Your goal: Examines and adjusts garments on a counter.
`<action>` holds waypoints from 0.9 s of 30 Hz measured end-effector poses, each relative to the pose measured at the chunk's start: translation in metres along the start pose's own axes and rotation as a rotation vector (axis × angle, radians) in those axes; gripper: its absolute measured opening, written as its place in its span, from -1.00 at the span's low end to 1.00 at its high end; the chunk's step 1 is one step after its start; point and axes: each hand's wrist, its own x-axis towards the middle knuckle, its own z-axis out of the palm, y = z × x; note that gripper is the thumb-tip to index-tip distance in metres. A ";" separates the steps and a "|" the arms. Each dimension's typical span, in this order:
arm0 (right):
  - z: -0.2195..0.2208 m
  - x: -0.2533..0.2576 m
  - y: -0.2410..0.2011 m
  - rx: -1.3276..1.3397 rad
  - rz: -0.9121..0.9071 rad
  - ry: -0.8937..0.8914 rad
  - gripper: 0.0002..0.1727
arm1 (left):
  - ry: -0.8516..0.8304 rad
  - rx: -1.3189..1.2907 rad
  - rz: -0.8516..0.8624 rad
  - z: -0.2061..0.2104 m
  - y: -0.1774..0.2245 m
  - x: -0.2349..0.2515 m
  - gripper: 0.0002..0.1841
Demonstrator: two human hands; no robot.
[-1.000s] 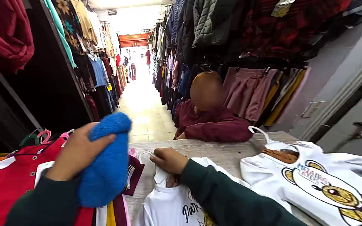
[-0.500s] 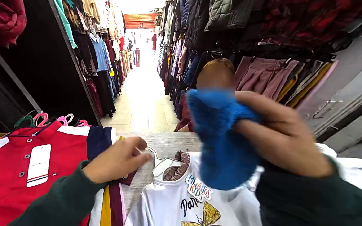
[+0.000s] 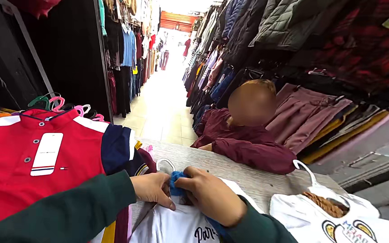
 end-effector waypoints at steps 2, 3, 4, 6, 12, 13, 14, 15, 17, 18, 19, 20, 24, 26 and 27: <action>-0.003 -0.001 0.024 -0.053 0.123 0.024 -0.79 | -0.002 -0.011 -0.012 0.000 0.003 -0.001 -0.48; -0.003 -0.002 0.034 -0.071 0.159 0.031 -0.79 | -0.010 -0.020 -0.011 0.001 0.004 -0.001 -0.50; -0.003 -0.003 0.035 -0.062 0.156 0.030 -0.78 | -0.010 -0.019 -0.012 0.001 0.003 0.000 -0.51; -0.003 -0.002 0.009 -0.010 0.050 0.041 -0.76 | 0.001 0.000 -0.009 0.000 0.002 0.001 -0.47; 0.000 -0.003 0.021 -0.093 0.169 0.041 -0.82 | -0.002 0.043 -0.012 -0.001 -0.001 0.002 -0.51; 0.002 -0.002 0.027 -0.106 0.193 0.039 -0.82 | -0.003 0.044 -0.014 0.000 -0.002 0.003 -0.52; 0.003 -0.002 0.022 -0.094 0.167 0.047 -0.82 | -0.002 0.047 -0.011 0.000 -0.002 0.003 -0.52; 0.003 -0.002 0.010 -0.061 0.104 0.061 -0.80 | 0.000 0.053 -0.003 -0.001 -0.002 0.004 -0.48; 0.003 -0.005 -0.018 -0.024 -0.011 0.066 -0.74 | -0.001 0.046 0.015 -0.001 -0.002 0.004 -0.38; 0.001 -0.008 -0.023 -0.032 -0.012 0.054 -0.74 | -0.003 0.055 0.017 -0.001 -0.002 0.003 -0.38; -0.003 -0.010 -0.019 -0.031 0.027 0.023 -0.75 | 0.004 0.069 0.010 -0.001 -0.002 0.003 -0.42; -0.007 -0.013 -0.008 -0.037 0.090 -0.008 -0.78 | -0.001 0.075 0.003 -0.001 -0.003 0.003 -0.48; -0.021 -0.020 0.036 -0.120 0.209 -0.126 -0.79 | -0.020 0.062 0.014 -0.003 -0.004 0.005 -0.57; -0.021 -0.017 0.020 -0.134 0.165 -0.128 -0.81 | -0.021 0.073 0.022 -0.004 -0.004 0.005 -0.55; -0.018 -0.013 0.010 -0.133 0.140 -0.106 -0.80 | -0.022 0.074 0.018 -0.005 -0.003 0.004 -0.54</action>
